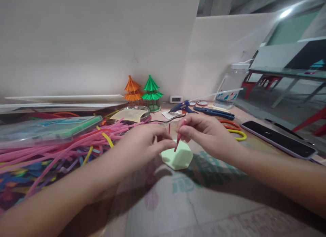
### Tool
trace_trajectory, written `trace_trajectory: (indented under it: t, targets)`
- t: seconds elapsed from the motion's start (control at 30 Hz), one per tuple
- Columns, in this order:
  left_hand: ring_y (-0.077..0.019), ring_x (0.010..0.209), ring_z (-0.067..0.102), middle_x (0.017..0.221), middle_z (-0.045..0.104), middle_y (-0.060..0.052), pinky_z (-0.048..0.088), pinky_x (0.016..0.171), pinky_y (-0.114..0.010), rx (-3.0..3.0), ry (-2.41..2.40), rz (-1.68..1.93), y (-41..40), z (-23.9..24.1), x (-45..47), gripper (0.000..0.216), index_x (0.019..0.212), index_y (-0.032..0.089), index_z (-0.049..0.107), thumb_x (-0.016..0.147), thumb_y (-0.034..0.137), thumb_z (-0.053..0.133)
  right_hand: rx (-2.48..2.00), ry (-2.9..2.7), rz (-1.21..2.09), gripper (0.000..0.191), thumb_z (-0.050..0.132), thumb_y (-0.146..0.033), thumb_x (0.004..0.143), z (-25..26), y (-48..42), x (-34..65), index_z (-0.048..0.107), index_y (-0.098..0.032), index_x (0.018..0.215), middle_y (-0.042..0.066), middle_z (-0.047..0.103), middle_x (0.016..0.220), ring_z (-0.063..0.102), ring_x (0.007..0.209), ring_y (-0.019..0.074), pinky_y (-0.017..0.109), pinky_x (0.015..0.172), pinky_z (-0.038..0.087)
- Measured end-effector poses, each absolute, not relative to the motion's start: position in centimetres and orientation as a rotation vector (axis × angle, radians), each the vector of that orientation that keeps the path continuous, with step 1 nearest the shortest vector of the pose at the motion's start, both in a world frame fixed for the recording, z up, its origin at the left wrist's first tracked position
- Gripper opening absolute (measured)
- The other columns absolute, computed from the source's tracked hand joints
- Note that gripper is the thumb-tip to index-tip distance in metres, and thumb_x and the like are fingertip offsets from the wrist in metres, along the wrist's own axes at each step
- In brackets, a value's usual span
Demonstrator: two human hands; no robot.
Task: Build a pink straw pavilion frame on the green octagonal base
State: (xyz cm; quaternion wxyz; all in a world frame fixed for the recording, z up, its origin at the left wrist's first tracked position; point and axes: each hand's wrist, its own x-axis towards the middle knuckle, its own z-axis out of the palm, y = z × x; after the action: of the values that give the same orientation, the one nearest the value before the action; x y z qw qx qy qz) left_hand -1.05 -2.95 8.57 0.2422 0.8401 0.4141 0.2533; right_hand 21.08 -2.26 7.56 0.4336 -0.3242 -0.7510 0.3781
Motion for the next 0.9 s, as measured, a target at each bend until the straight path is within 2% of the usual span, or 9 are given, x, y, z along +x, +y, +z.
trace_trajectory:
  t: [0.07, 0.13, 0.2, 0.27, 0.37, 0.5, 0.7, 0.9]
  targets:
    - [-0.0197, 0.062, 0.06, 0.07, 0.071, -0.002, 0.036, 0.056, -0.028, 2.401, 1.274, 0.529, -2.2, 9.1, -2.5, 0.03, 0.073, 0.026, 0.076, 0.088, 0.05, 0.066, -0.799, -1.816, 0.958, 0.027, 0.071, -0.041, 0.094, 7.3, -1.8, 21.6, 0.062, -0.019, 0.08, -0.002, 0.059, 0.069, 0.053, 0.062, 0.0103, 0.023, 0.058, 0.045]
    - [-0.0202, 0.063, 0.06, 0.076, 0.074, -0.003, 0.034, 0.055, -0.028, 2.444, 1.431, 0.382, -1.1, 8.7, -3.6, 0.023, 0.077, 0.028, 0.078, 0.082, 0.049, 0.072, -0.76, -1.766, 1.012, 0.036, 0.073, -0.052, 0.092, 7.1, -1.3, 22.1, 0.061, -0.02, 0.08, -0.003, 0.055, 0.069, 0.049, 0.061, 0.0099, 0.023, 0.056, 0.043]
    - [-0.0212, 0.065, 0.062, 0.085, 0.076, -0.003, 0.034, 0.056, -0.028, 2.409, 1.516, 0.362, -0.1, 7.4, -4.0, 0.029, 0.096, 0.029, 0.079, 0.075, 0.048, 0.078, -0.72, -1.718, 1.084, 0.041, 0.073, -0.059, 0.09, 6.8, -1.0, 22.5, 0.061, -0.02, 0.081, -0.003, 0.054, 0.07, 0.049, 0.061, 0.0099, 0.024, 0.057, 0.043]
    - [-0.0226, 0.071, 0.064, 0.091, 0.075, -0.003, 0.037, 0.061, -0.028, 2.397, 1.405, 0.351, 0.7, 5.7, -3.6, 0.037, 0.103, 0.029, 0.077, 0.071, 0.046, 0.083, -0.714, -1.689, 1.141, 0.04, 0.072, -0.058, 0.091, 6.5, -0.9, 22.8, 0.062, -0.02, 0.083, -0.003, 0.054, 0.072, 0.049, 0.063, 0.0099, 0.024, 0.058, 0.043]
    - [-0.0246, 0.077, 0.062, 0.092, 0.071, -0.004, 0.037, 0.066, -0.029, 2.422, 1.283, 0.341, 1.1, 3.6, -2.6, 0.032, 0.095, 0.024, 0.073, 0.073, 0.046, 0.084, -0.706, -1.663, 1.19, 0.037, 0.071, -0.056, 0.093, 6.3, -1.1, 23.0, 0.063, -0.02, 0.084, -0.002, 0.055, 0.072, 0.05, 0.063, 0.0105, 0.024, 0.06, 0.044]
    - [-0.0255, 0.088, 0.061, 0.102, 0.07, -0.005, 0.038, 0.072, -0.03, 2.398, 1.208, 0.312, 0.7, 2.9, -1.6, 0.039, 0.11, 0.024, 0.069, 0.081, 0.049, 0.079, -0.669, -1.656, 1.264, 0.033, 0.068, -0.052, 0.097, 6.5, -1.4, 23.3, 0.063, -0.021, 0.087, -0.002, 0.055, 0.071, 0.052, 0.064, 0.0116, 0.025, 0.06, 0.044]
    - [-0.0217, 0.072, 0.054, 0.081, 0.064, -0.001, 0.03, 0.063, -0.029, 2.445, 1.212, 0.356, -0.7, 2.8, 0.0, 0.034, 0.092, 0.023, 0.066, 0.08, 0.051, 0.081, -0.685, -1.613, 1.339, 0.027, 0.065, -0.045, 0.099, 6.6, -1.5, 23.7, 0.063, -0.021, 0.087, -0.001, 0.055, 0.073, 0.053, 0.065, 0.0117, 0.025, 0.062, 0.046]
    - [-0.0218, 0.075, 0.055, 0.084, 0.064, -0.003, 0.032, 0.064, -0.029, 2.517, 1.252, 0.314, -1.2, 2.0, 0.9, 0.04, 0.089, 0.021, 0.06, 0.084, 0.058, 0.076, -0.648, -1.663, 1.301, 0.034, 0.069, -0.051, 0.096, 6.3, -1.4, 24.2, 0.062, -0.02, 0.085, -0.003, 0.054, 0.073, 0.05, 0.062, 0.0093, 0.022, 0.058, 0.043]
